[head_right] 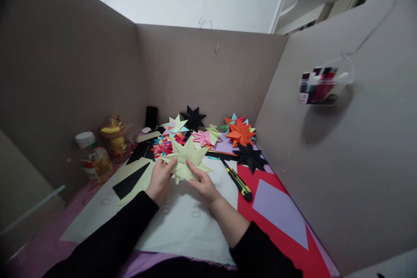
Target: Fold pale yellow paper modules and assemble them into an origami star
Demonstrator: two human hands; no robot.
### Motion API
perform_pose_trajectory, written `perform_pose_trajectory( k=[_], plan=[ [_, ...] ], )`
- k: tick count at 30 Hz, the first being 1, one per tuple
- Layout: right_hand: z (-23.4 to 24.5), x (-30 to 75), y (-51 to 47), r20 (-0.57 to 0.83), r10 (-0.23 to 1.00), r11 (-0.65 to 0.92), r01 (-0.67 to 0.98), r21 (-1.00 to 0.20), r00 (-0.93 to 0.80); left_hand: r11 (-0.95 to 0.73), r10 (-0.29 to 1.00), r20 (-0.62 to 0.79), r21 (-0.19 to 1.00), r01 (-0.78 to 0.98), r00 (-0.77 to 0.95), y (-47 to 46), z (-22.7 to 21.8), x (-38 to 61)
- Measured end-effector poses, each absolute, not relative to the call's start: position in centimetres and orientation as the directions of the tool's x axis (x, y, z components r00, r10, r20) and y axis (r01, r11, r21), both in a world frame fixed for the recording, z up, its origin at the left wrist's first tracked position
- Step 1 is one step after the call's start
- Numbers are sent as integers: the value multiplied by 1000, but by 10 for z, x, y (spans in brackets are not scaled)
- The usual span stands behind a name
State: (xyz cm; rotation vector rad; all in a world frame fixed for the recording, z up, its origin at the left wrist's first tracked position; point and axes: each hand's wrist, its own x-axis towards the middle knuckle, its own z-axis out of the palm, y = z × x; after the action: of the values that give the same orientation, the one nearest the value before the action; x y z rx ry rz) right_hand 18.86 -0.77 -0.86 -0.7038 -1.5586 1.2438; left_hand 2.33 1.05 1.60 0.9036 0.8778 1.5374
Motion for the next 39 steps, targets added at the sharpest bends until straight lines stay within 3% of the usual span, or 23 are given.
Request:
perform_pose_trajectory(
  k=[4, 9, 25, 29, 35, 39],
  plan=[
    [-10, 190, -5, 332, 880, 296, -155, -943, -340, -241, 957, 163, 908, -344, -241, 10, 17, 20],
    [-10, 191, -5, 347, 878, 298, -192, -935, -330, -201, 953, 118, 935, -292, -279, 11, 21, 13],
    [-5, 189, -8, 345, 884, 297, -190, -936, -314, -67, 970, -79, 821, -567, -230, 17, 20, 16],
    [-5, 190, -8, 345, 883, 293, -201, -935, -319, -61, 980, -53, 843, -534, -194, 18, 18, 16],
    [-6, 191, -6, 353, 877, 292, -221, -931, -327, -124, 981, 65, 934, -336, -181, 15, 19, 15],
    [-9, 190, -5, 350, 872, 285, -227, -931, -342, -149, 985, 94, 889, -433, -145, 17, 16, 17]
  ],
)
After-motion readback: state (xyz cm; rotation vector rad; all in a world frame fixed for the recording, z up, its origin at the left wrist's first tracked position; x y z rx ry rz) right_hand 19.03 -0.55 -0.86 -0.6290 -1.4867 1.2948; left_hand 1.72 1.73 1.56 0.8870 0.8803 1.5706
